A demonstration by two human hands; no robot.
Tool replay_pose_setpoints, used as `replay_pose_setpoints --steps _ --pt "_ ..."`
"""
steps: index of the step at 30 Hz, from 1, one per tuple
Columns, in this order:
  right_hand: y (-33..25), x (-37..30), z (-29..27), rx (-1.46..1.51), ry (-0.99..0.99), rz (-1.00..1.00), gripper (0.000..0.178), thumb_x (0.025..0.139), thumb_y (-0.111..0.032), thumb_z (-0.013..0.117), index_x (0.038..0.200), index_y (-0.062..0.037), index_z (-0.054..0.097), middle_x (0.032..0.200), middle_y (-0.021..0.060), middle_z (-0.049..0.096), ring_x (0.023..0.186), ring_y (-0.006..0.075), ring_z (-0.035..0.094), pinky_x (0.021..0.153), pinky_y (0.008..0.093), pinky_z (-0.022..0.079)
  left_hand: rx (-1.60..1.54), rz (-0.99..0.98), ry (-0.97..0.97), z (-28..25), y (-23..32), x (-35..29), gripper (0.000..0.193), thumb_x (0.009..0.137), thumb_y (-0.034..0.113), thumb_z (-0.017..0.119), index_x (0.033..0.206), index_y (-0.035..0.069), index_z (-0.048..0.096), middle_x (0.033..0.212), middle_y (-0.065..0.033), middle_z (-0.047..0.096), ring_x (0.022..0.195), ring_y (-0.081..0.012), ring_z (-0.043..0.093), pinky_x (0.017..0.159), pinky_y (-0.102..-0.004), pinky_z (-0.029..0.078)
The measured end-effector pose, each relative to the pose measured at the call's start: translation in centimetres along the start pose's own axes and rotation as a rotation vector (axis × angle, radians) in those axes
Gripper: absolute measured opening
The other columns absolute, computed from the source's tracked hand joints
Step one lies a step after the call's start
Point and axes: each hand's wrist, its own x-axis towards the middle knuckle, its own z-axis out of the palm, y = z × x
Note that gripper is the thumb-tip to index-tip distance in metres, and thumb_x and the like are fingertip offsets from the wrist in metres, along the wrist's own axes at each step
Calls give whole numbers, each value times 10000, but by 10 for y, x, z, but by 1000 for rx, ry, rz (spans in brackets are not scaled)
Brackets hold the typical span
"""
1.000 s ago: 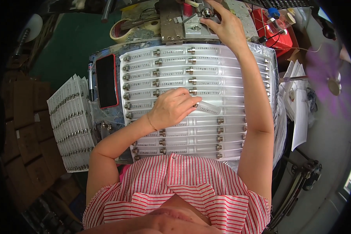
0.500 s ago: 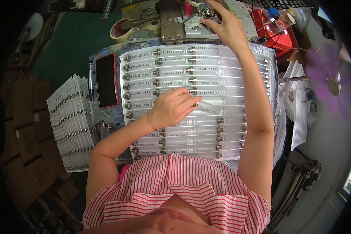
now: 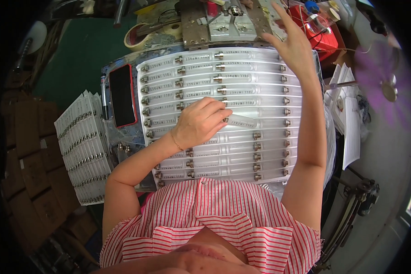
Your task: Manually assemble components into transparent plastic tubes on an assembly tray.
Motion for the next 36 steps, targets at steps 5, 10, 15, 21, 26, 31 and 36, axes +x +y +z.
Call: replay_pose_setpoints --steps 5,10,15,21,26,31,36 --pt "60 -112 -71 -458 -109 350 492 847 -327 679 1296 -167 557 1012 130 664 941 294 642 804 379 496 88 -144 -6 -7 5 -2 268 727 145 727 981 81 672 876 -48 610 799 -216 598 676 -323 496" --pt "46 -195 -77 -296 -236 690 558 928 -535 480 1296 -122 551 981 152 650 910 313 633 797 397 482 135 -88 -35 0 -2 4 263 723 173 735 960 91 655 815 -48 619 764 -232 600 662 -319 492" --pt "33 -209 -72 -356 -171 661 559 937 -531 466 1297 -111 549 1040 153 629 888 317 625 827 396 471 186 -65 -118 -6 -3 6 228 720 186 739 922 122 655 805 -27 622 763 -209 608 647 -318 500" --pt "-16 -176 -76 -443 -12 187 388 835 -277 674 1178 -102 625 1062 124 624 999 288 582 862 386 468 218 -102 -112 -18 7 0 249 734 186 734 964 116 667 869 -29 631 798 -217 621 679 -311 515" --pt "-81 -172 -30 -72 -480 -299 234 740 -143 708 944 -52 638 998 85 609 976 249 552 831 348 442 248 -69 -88 -42 19 16 255 751 171 731 987 84 691 884 -54 640 807 -232 627 690 -321 519" --pt "-71 -166 -32 92 -437 -382 210 741 -123 715 926 -51 646 981 80 633 907 235 601 793 350 474 278 -80 32 -63 -13 30 237 791 156 709 1022 111 694 794 -49 631 711 -236 622 625 -326 509" --pt "-32 -105 -49 322 -174 107 258 829 -55 660 1086 -67 676 968 75 635 750 151 611 681 243 488 587 127 186 -52 -67 109 286 831 191 663 1116 205 661 701 -9 588 646 -179 613 542 -309 501"
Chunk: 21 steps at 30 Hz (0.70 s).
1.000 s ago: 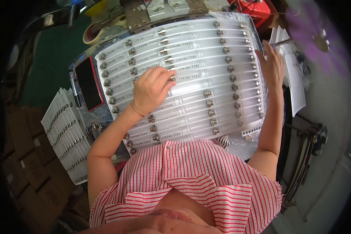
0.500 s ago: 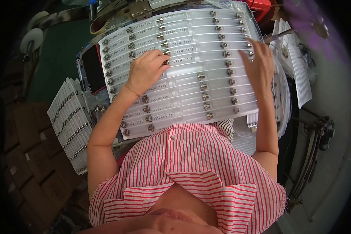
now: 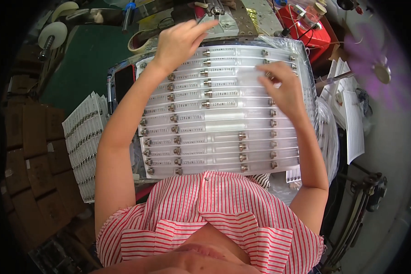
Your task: Manually assemble components into transparent plastic tubes on an assembly tray.
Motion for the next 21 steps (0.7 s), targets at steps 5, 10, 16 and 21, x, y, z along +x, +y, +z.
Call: replay_pose_setpoints --steps 5,10,16,21 --pt "21 71 -10 63 348 128 322 844 -114 675 1162 -66 656 971 75 675 801 129 661 722 245 498 94 -35 -162 47 -22 47 146 765 119 585 907 87 598 768 -88 563 765 -243 592 677 -348 498" --pt "17 126 22 -195 418 -318 331 804 -175 723 1119 -93 661 1002 85 681 852 204 672 761 293 522 -352 -85 42 -12 46 -6 285 803 160 682 1086 196 685 749 -31 636 632 -191 621 552 -317 509" --pt "14 151 63 -427 336 -465 362 792 -164 717 1142 -113 638 1034 84 664 890 271 649 779 335 521 -672 -170 -248 -45 107 -106 356 776 175 701 1131 192 682 785 -10 627 725 -172 603 621 -291 505" --pt "20 162 61 65 87 17 665 740 -146 764 1324 -30 468 1150 173 613 1072 311 597 913 358 467 -604 -153 -332 -42 104 -121 336 770 155 689 1103 124 656 797 -1 588 814 -188 567 719 -320 472"
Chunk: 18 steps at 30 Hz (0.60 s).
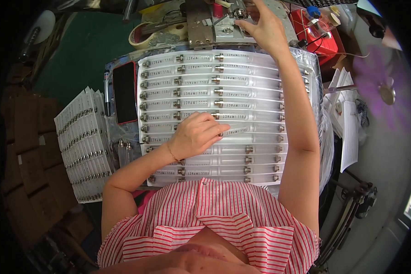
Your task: Manually assemble components into transparent plastic tubes on an assembly tray.
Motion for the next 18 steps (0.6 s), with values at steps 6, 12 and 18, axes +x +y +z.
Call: replay_pose_setpoints --steps 6,12,18 --pt "-9 4 -5 -266 -24 -132 549 751 -174 741 1246 -20 559 1197 179 616 1093 299 598 910 342 471 0 -20 -15 2 0 0 333 761 154 695 1090 115 655 811 3 586 825 -180 564 719 -317 453" --pt "2 5 -5 -234 -37 -107 523 766 -171 713 1250 -36 566 1200 171 622 1107 294 601 919 341 466 -9 -16 -10 3 1 1 336 756 148 700 1088 115 659 822 7 593 831 -175 565 715 -315 450" --pt "1 6 -7 -265 -57 -108 526 773 -167 706 1262 -44 557 1194 166 626 1093 291 608 909 339 471 0 -16 -10 3 0 1 334 756 148 699 1087 118 662 828 12 596 834 -169 565 709 -310 445"
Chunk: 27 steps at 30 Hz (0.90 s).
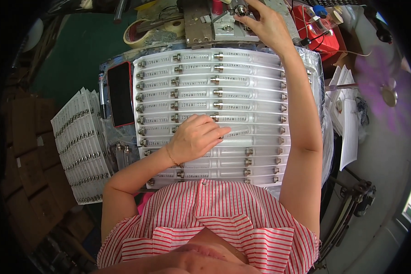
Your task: Manually assemble components into transparent plastic tubes on an assembly tray.
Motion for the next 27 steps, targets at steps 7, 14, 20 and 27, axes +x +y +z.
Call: replay_pose_setpoints --steps 7,14,20,27 --pt "-3 4 -3 78 -28 54 521 777 -161 700 1262 -40 554 1196 168 625 1073 292 617 891 343 481 3 8 -6 -1 -3 4 338 754 149 701 1089 121 660 831 13 597 833 -168 564 708 -310 445" --pt "-6 1 -5 20 -9 -5 521 778 -174 703 1257 -33 555 1183 166 631 1057 277 626 880 343 487 9 3 -8 -1 2 -1 347 751 149 702 1093 121 657 830 13 596 830 -168 562 707 -311 448" --pt "8 -23 -22 19 4 56 781 756 -173 747 1429 -85 359 1308 223 519 1122 313 571 923 355 456 -13 18 -17 4 3 -2 351 743 152 706 1089 123 659 833 -1 600 832 -183 569 712 -316 453" --pt "-48 -161 -73 -84 -169 -27 319 783 -136 714 1093 -83 653 1029 97 652 918 275 630 774 364 509 11 11 51 -1 0 -1 369 715 137 725 1076 101 660 886 -51 626 846 -235 602 738 -348 485"
